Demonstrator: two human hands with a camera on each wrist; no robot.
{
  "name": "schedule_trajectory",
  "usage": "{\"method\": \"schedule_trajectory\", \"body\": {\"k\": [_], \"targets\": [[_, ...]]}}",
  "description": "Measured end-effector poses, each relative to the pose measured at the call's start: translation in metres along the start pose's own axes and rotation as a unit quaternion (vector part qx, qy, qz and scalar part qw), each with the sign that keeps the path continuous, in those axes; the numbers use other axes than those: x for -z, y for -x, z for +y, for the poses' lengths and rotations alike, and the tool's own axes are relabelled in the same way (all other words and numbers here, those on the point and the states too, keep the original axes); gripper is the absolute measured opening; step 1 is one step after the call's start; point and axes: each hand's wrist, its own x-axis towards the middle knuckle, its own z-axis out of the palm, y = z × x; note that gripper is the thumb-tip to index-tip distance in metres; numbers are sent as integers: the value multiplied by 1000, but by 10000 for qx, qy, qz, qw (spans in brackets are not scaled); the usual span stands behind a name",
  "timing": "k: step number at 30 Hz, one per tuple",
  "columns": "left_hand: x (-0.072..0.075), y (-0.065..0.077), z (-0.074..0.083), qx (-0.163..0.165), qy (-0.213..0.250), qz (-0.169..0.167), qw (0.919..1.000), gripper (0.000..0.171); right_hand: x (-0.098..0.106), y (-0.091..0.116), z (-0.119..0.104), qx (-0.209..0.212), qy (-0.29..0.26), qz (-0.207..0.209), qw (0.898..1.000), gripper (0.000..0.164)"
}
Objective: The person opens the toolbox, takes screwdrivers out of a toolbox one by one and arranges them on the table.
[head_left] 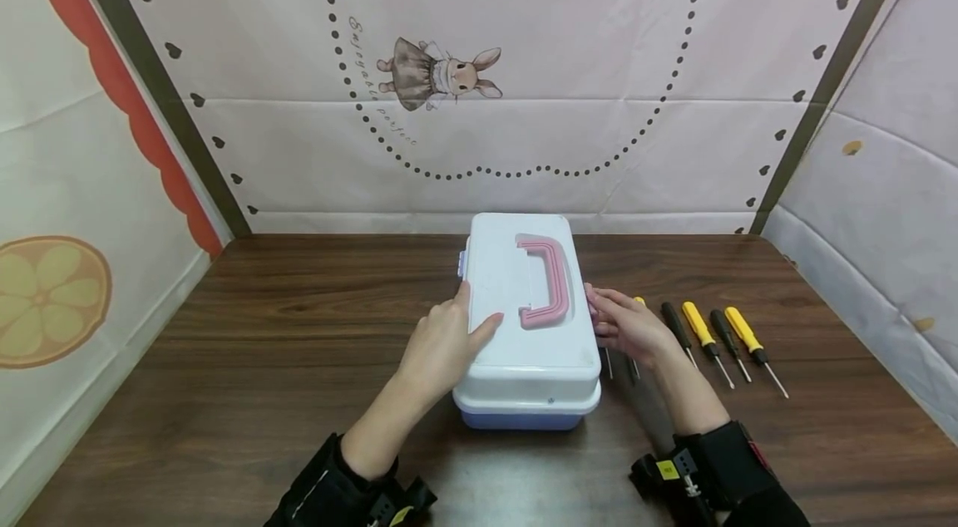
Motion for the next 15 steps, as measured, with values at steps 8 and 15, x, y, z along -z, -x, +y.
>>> {"method": "schedule_trajectory", "body": {"k": [8,15], "targets": [[-1,0,0,73,-18,-13,10000,68,-6,2,-4,109,527,393,9978,54],[-1,0,2,113,-44,-16,9999,69,-4,-1,1,147,557,293,9979,52]]}}
